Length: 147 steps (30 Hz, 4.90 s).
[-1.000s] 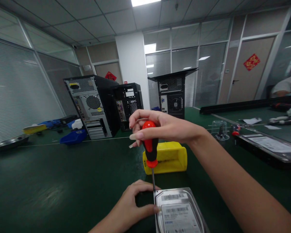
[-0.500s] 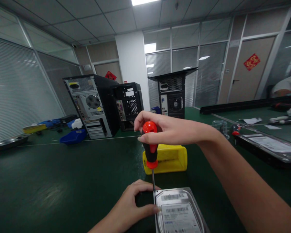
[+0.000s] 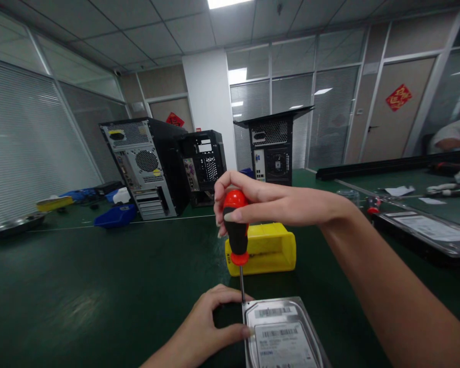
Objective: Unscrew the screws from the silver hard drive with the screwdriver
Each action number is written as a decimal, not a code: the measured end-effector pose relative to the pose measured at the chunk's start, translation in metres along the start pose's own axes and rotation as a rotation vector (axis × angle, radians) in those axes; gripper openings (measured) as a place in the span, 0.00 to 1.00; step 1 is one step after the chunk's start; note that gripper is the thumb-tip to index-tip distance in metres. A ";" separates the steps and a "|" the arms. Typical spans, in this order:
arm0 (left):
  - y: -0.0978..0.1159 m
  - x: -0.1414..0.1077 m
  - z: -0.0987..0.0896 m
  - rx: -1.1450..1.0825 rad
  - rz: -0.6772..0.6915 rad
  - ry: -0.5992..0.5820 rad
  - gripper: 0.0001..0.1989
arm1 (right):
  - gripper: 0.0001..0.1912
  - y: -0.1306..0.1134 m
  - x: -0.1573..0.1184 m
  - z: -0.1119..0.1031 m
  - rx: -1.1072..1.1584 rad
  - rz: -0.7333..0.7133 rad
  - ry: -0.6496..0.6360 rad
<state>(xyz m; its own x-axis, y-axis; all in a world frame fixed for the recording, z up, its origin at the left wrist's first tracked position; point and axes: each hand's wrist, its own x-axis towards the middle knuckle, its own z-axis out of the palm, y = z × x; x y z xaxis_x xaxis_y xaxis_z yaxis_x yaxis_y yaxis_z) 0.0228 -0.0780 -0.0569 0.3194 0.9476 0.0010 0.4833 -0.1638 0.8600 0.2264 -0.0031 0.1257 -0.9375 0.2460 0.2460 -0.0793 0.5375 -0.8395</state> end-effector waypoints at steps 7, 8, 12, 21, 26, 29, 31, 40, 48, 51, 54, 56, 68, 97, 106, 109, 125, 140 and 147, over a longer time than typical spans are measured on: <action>0.003 0.002 0.002 -0.003 -0.003 0.011 0.22 | 0.10 0.011 0.016 0.008 -0.009 -0.055 0.082; 0.003 0.002 0.002 -0.003 -0.003 0.011 0.22 | 0.09 0.013 0.018 0.008 -0.009 -0.058 0.101; 0.002 0.002 0.003 -0.016 0.003 0.010 0.22 | 0.10 0.016 0.016 0.004 0.017 -0.029 0.108; -0.004 0.001 0.002 -0.004 0.008 0.013 0.23 | 0.18 0.011 0.008 0.001 -0.033 0.042 0.102; -0.005 0.001 0.003 -0.006 0.016 0.026 0.23 | 0.20 0.016 0.009 -0.002 0.082 -0.081 -0.002; -0.003 0.002 0.003 -0.004 0.013 0.028 0.23 | 0.15 0.020 0.013 0.000 0.183 -0.166 -0.083; -0.003 0.002 0.003 -0.003 0.011 0.027 0.23 | 0.12 0.022 0.018 0.003 0.166 -0.192 -0.074; -0.005 0.002 0.003 -0.012 0.017 0.027 0.24 | 0.12 0.018 0.017 0.004 0.006 -0.087 0.069; -0.002 0.002 0.002 -0.013 0.014 0.023 0.23 | 0.17 -0.010 -0.001 0.008 -0.413 0.234 0.175; -0.002 0.002 0.002 -0.014 0.012 0.015 0.23 | 0.18 -0.012 -0.001 0.010 -0.508 0.177 0.202; -0.002 0.002 0.002 -0.012 0.010 0.012 0.23 | 0.19 -0.010 -0.002 0.006 -0.450 0.087 0.170; -0.002 0.002 0.002 -0.011 0.012 0.016 0.23 | 0.21 -0.007 -0.003 0.002 -0.358 0.069 0.143; -0.003 0.002 0.003 -0.008 0.018 0.015 0.24 | 0.08 0.002 0.000 -0.003 -0.182 -0.010 0.030; 0.000 0.002 0.003 -0.003 -0.007 0.014 0.23 | 0.08 0.014 0.012 0.002 -0.170 -0.089 0.058; 0.002 0.002 0.001 -0.009 -0.018 0.001 0.23 | 0.17 0.014 0.016 0.009 -0.501 -0.121 0.259; 0.003 0.002 0.001 -0.006 -0.018 0.010 0.22 | 0.19 0.014 0.016 0.011 -0.563 -0.111 0.300; -0.002 0.001 0.003 -0.007 0.000 0.023 0.23 | 0.14 0.008 0.014 0.010 -0.530 -0.170 0.216; -0.003 0.002 0.003 -0.016 0.006 0.014 0.22 | 0.09 0.011 0.017 0.011 -0.523 -0.131 0.258; -0.001 0.002 0.001 -0.004 -0.003 0.011 0.22 | 0.17 0.010 0.017 0.010 -0.504 -0.146 0.255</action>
<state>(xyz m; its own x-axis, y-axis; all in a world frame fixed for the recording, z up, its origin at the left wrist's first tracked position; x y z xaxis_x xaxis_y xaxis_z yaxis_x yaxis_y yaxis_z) 0.0241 -0.0762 -0.0584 0.3096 0.9509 0.0041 0.4807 -0.1603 0.8621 0.2064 -0.0019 0.1162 -0.8128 0.2932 0.5033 0.0276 0.8825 -0.4695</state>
